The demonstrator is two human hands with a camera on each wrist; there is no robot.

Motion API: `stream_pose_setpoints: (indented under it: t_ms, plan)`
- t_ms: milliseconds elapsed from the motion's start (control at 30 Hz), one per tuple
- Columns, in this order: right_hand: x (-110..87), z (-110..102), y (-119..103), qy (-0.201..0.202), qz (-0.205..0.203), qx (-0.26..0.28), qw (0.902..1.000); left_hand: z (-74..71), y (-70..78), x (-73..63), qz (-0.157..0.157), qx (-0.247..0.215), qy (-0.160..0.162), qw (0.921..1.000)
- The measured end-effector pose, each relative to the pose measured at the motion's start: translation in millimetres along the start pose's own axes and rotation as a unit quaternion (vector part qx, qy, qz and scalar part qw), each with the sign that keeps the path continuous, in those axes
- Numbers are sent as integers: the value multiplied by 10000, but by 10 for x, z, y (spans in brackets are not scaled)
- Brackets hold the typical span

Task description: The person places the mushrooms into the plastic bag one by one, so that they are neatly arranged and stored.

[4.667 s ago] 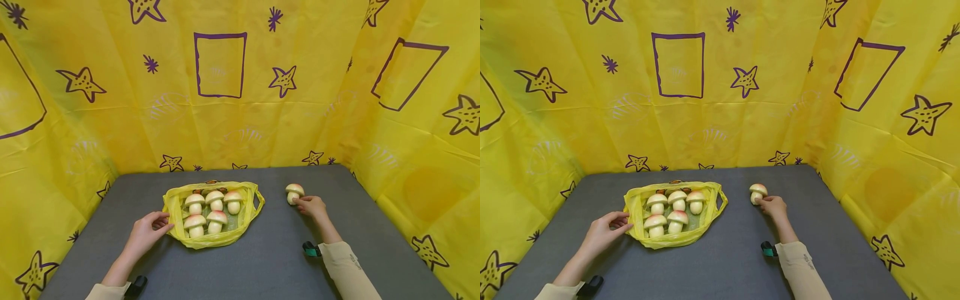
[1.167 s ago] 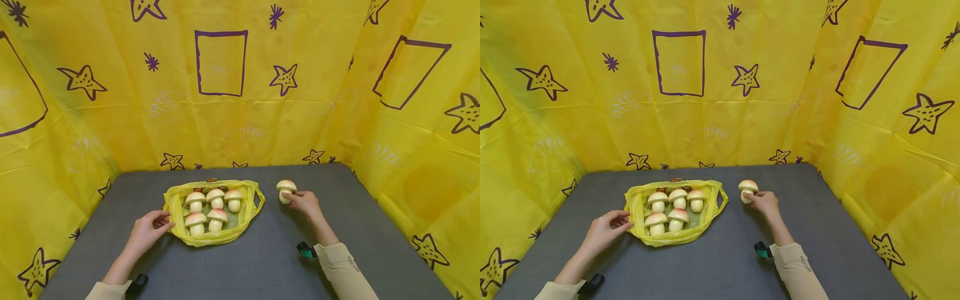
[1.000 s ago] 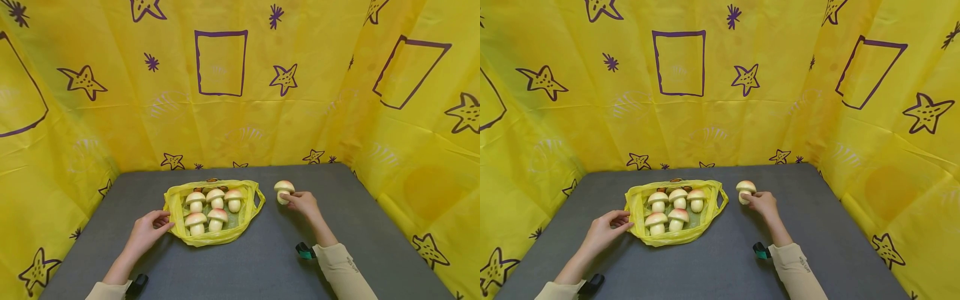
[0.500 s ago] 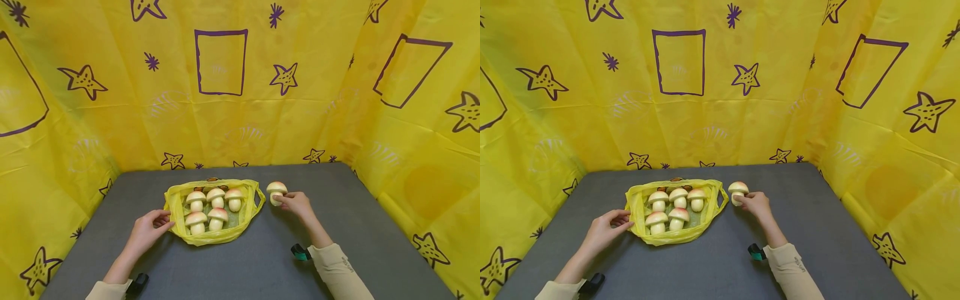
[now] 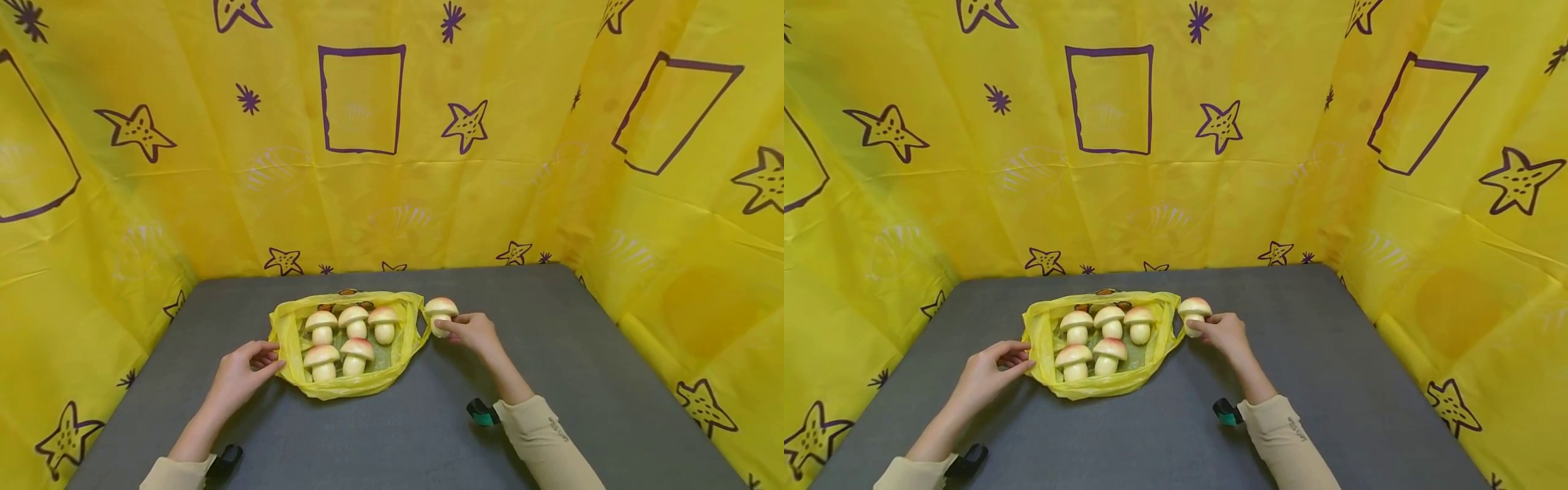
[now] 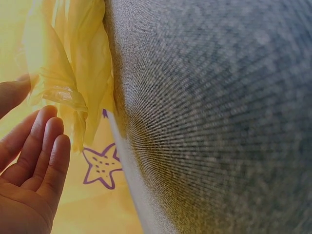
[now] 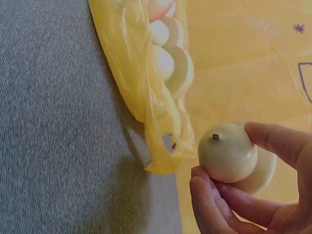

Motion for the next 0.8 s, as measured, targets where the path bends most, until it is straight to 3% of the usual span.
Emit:
stream_pose_setpoints:
  t_ms: [800]
  plan:
    - [-88,246,-170,-299,-268,-231,9989,10,0,10,7,5,-29,10000]
Point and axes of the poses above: each hand's wrist, its own x-axis towards the middle knuckle, its own z-axis out of the palm, y = z × x, the point moved 3 cm from there along x, towards the middle knuckle, and after that the axes turned 2 degrees about y, right-handed, at the moved point
